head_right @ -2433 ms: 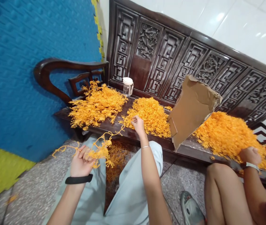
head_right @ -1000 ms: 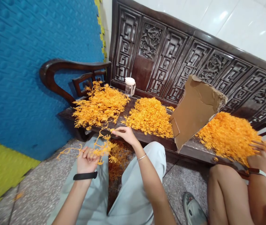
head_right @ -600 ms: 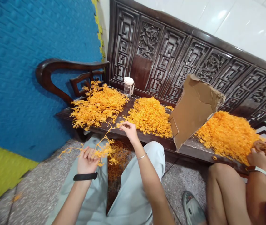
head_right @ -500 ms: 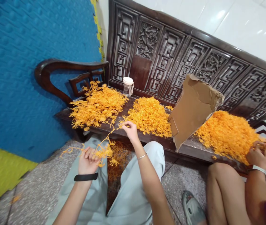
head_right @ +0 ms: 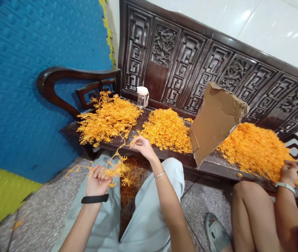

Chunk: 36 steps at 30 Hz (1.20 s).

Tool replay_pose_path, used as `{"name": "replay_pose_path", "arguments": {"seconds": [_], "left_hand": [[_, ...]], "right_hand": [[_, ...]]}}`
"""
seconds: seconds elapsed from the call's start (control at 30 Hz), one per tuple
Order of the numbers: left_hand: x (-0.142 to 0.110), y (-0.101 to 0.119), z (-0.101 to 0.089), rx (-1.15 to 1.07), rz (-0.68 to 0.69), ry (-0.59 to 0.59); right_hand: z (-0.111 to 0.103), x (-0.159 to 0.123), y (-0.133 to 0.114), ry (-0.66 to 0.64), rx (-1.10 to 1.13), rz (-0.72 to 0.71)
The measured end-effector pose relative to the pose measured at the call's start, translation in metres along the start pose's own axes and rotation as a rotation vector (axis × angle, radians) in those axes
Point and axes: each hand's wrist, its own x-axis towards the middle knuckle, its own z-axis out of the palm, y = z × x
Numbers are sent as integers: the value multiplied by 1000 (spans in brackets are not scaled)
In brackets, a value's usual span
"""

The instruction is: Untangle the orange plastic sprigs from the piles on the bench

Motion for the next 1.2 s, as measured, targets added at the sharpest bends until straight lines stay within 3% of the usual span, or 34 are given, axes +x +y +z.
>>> {"name": "replay_pose_path", "arguments": {"seconds": [0.2,0.33,0.53,0.7,1.0,1.2], "left_hand": [[2,0,0,10,-18,-10],[-2,-10,3,36,-82,12],[-22,-44,22,40,-299,5],[-26,-52,33,34,-323,-5],[-27,-46,37,59,-270,-17],[-30,-51,43,84,-269,-4]], "right_hand": [[-14,4,2,88,-162,-86],[-18,9,9,270,-312,-176],[-16,7,7,547,-423,-255],[-14,8,6,732,-447,-324],[2,17,8,848,-518,-367],[2,19,3,918,-548,-411]]}}
